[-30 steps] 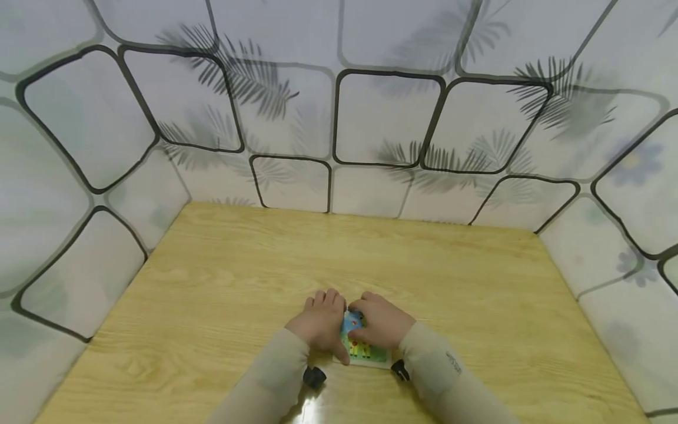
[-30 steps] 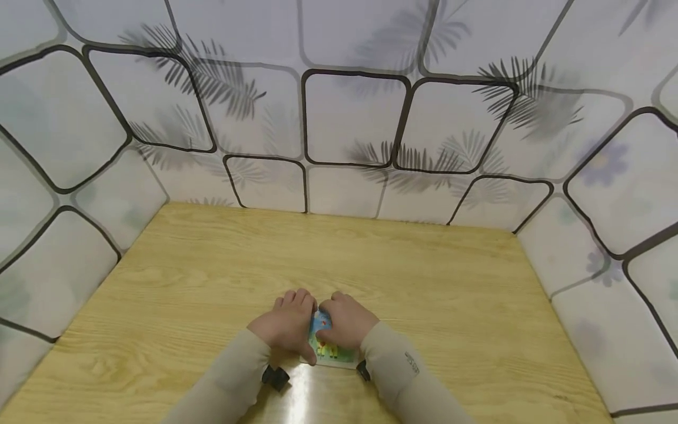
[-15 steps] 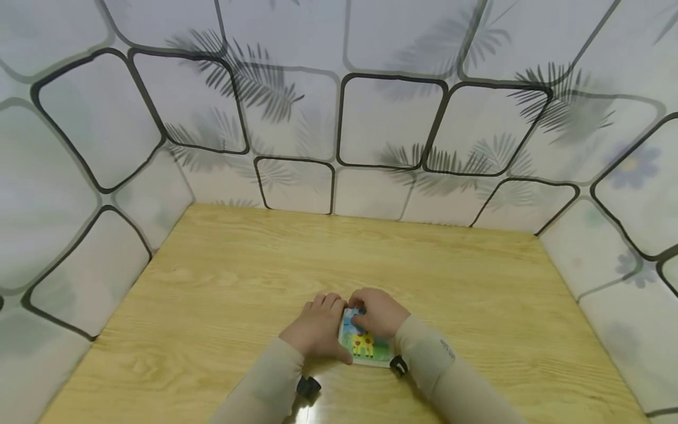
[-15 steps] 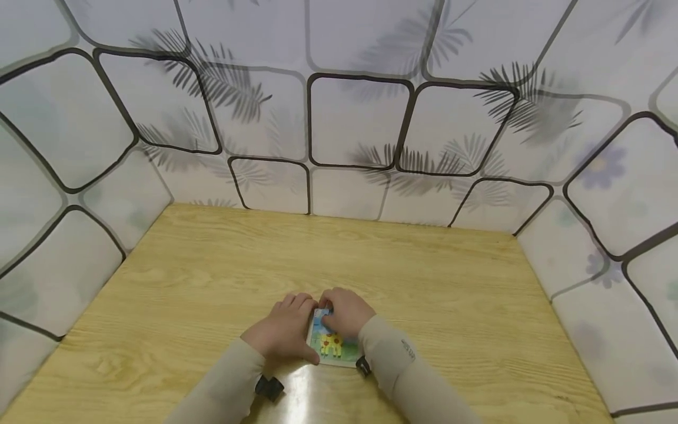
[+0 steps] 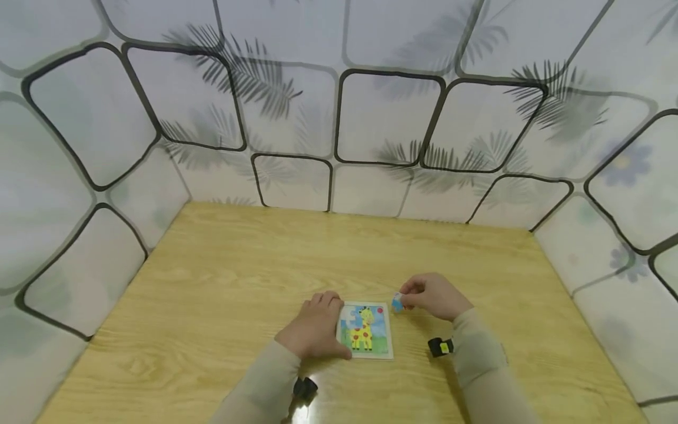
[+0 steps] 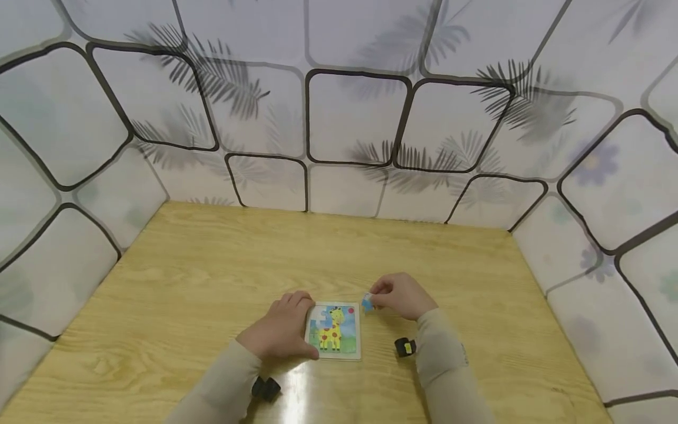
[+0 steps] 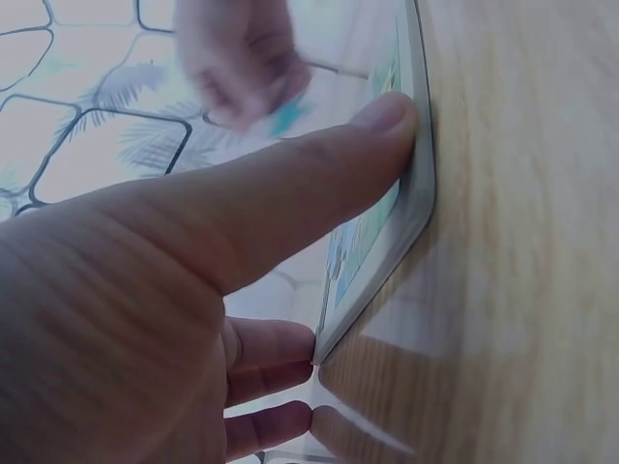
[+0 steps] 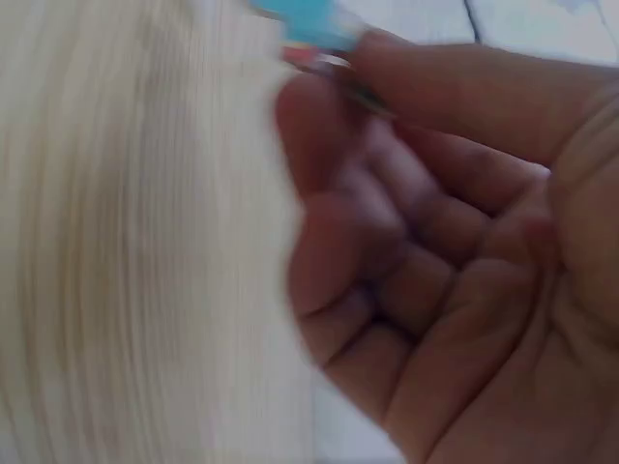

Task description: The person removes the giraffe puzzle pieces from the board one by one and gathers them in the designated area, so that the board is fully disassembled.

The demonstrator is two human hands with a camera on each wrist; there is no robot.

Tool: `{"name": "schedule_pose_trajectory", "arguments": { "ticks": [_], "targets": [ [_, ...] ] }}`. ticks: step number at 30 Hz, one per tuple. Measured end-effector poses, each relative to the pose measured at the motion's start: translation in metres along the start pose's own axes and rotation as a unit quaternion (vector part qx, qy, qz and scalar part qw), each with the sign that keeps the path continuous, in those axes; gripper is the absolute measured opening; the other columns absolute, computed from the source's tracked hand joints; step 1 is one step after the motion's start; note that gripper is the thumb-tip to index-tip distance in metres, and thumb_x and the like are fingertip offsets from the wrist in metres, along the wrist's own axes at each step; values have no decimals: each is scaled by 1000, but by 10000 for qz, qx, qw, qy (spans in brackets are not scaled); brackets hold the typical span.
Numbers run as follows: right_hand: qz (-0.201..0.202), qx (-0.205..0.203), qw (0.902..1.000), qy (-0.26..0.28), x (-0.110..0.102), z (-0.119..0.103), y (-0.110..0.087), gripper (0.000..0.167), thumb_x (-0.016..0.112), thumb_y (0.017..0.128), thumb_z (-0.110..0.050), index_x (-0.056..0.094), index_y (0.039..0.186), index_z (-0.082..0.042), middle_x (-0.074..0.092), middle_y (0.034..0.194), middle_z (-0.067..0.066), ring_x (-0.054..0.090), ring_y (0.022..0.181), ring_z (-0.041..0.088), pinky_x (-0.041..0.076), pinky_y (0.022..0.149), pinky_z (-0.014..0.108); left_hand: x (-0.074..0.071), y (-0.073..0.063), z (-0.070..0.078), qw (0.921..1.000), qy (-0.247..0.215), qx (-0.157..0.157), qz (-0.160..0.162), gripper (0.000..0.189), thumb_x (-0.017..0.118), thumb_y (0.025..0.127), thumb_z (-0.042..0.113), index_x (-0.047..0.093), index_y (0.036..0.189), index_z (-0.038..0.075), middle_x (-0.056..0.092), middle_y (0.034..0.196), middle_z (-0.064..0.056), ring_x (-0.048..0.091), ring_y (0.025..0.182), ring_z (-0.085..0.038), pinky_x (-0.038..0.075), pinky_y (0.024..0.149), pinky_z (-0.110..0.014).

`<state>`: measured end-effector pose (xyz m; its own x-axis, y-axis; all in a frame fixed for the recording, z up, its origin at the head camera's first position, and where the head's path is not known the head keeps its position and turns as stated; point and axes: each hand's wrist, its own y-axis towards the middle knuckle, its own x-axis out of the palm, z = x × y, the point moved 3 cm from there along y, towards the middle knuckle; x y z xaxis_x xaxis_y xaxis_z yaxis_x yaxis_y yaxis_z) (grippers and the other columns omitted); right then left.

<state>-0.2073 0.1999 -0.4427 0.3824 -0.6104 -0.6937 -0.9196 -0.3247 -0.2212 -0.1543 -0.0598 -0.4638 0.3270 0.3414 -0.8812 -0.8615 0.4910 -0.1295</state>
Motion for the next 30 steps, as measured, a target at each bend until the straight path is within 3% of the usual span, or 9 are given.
{"name": "schedule_pose_trajectory", "arguments": {
  "ticks": [5,13,18,23,26,30],
  "targets": [
    [-244,209,9984,-467,-5,16,-5,10,71,94,-20,74,99,-11,69,80,-5,63,77,13,53,78,40,-2,1,-5,10000,37,31,31,102,88,67,54,47,142,-1,45,143,-12,40,132,-32,33,113,-51],
    [-191,305,9940,-1029,10,21,2,5,72,92,-18,71,88,-15,65,82,-6,57,75,14,50,72,36,-1,1,-7,9999,-17,24,-121,102,87,68,54,45,143,0,43,145,-13,36,135,-32,30,115,-52],
    [-123,155,9903,-1373,11,11,2,4,69,94,-15,68,91,-13,62,82,-2,55,74,16,49,71,36,2,4,-6,9998,38,0,-193,103,87,68,56,43,145,2,41,147,-11,34,136,-31,29,115,-51],
    [-122,-795,9761,-2017,33,-23,7,13,65,96,-15,72,107,-11,58,88,-1,54,77,14,50,70,36,4,5,-5,9997,72,-22,-246,104,87,67,58,44,144,4,42,145,-10,35,134,-29,31,114,-49],
    [-419,-1601,9594,-2284,52,-44,12,21,66,96,-14,74,116,-15,54,90,-3,49,74,11,47,66,30,4,5,-6,9996,129,-43,-255,104,87,67,59,43,144,4,41,145,-10,35,134,-29,32,113,-50],
    [-613,-2103,9402,-2610,64,-59,19,26,67,95,-10,76,117,-19,52,89,-4,43,68,9,42,62,25,2,5,-7,9996,186,-69,-211,104,86,68,61,43,144,4,41,146,-9,35,135,-29,32,113,-50]
  ]
}}
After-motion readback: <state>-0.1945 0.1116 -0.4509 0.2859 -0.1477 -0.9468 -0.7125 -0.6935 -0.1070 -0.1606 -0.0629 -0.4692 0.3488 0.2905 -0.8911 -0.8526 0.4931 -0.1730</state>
